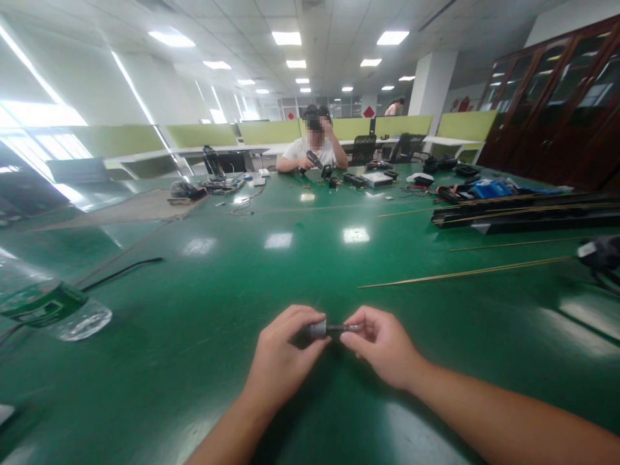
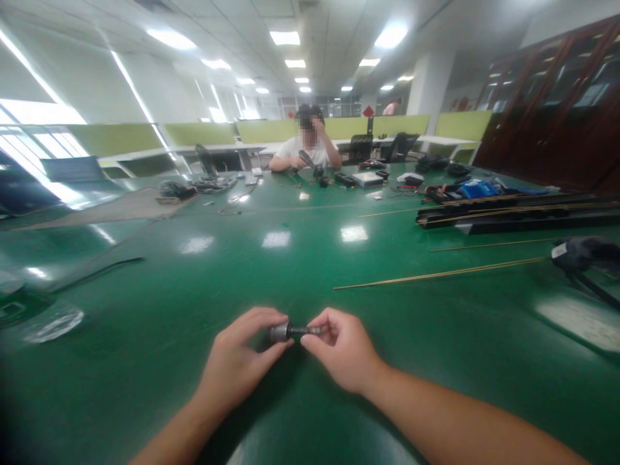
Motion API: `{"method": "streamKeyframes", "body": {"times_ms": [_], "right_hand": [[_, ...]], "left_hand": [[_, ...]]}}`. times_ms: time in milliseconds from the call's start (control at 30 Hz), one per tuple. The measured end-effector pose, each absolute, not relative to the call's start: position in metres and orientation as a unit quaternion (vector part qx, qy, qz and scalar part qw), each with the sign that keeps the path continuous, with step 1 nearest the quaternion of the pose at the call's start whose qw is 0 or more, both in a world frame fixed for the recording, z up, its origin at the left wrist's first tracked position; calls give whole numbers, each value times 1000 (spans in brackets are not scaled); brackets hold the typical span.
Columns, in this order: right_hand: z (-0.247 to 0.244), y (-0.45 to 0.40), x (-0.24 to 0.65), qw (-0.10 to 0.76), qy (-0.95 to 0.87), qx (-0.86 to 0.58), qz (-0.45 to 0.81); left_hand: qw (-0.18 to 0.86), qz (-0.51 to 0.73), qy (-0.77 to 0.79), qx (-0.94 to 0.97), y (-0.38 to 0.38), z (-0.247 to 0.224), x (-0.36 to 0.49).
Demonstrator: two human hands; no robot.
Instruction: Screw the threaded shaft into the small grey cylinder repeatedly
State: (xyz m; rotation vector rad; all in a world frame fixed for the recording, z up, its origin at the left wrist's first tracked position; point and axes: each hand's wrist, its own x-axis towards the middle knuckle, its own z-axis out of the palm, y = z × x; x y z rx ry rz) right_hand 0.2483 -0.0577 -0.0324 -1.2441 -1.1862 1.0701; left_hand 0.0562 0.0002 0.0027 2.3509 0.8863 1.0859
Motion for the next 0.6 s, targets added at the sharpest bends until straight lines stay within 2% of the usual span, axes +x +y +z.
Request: {"method": "streamKeyframes", "body": {"times_ms": [400, 533, 600], "right_hand": [[-31, -57, 249, 558, -477, -508, 451], [-31, -56, 248, 554, -477, -507, 456], [-32, -56, 247, 547, -476, -507, 466]], "left_hand": [[161, 394, 342, 838, 9, 1, 47], [96, 445, 440, 774, 23, 3, 35], [112, 467, 508, 715, 29, 10, 30]]}}
